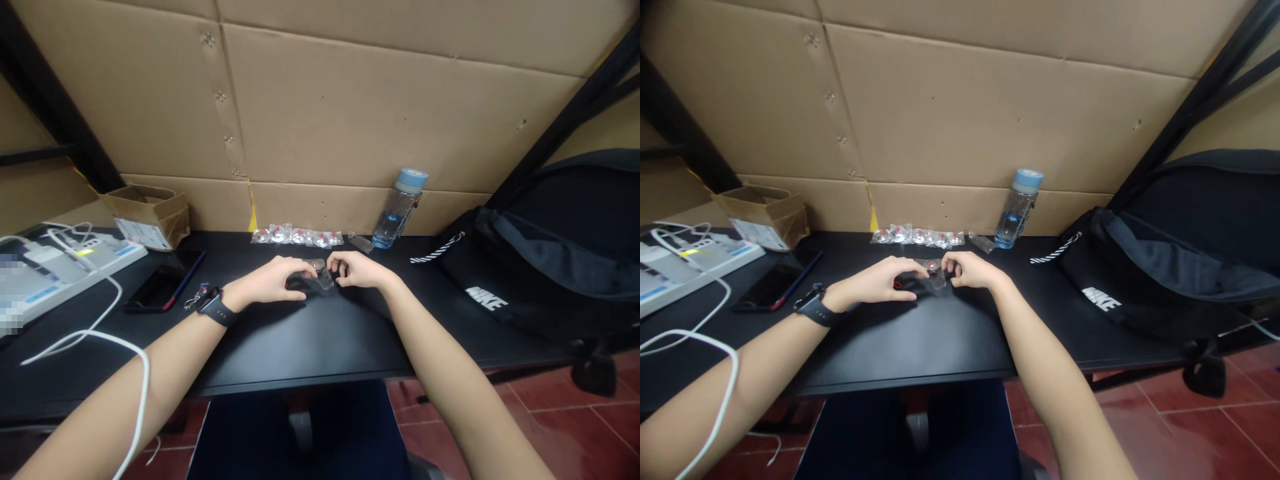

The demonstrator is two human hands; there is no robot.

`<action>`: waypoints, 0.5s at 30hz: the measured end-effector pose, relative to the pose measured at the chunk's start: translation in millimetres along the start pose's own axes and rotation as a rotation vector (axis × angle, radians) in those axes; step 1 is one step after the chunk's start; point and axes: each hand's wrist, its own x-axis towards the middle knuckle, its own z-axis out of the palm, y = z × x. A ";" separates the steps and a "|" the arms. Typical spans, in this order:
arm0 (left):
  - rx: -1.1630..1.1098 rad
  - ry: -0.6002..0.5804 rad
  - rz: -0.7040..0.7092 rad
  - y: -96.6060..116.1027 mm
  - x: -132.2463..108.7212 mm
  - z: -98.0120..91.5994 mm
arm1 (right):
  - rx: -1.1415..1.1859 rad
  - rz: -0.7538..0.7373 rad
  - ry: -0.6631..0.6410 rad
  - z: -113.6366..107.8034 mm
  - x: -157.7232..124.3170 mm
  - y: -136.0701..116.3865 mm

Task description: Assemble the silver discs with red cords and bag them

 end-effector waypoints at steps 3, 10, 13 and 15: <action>0.056 0.114 -0.070 -4.0 3.7 11.5 | -0.082 -0.036 0.082 8.6 6.7 -3.1; 0.292 0.159 -0.248 -7.2 8.2 20.6 | -0.160 -0.155 0.152 11.5 11.5 -0.6; 0.218 0.160 -0.363 -10.1 9.4 20.1 | -0.095 -0.136 0.132 8.2 9.8 1.6; 0.132 0.176 -0.469 -12.1 10.5 20.2 | -0.029 -0.106 0.105 6.5 9.7 1.9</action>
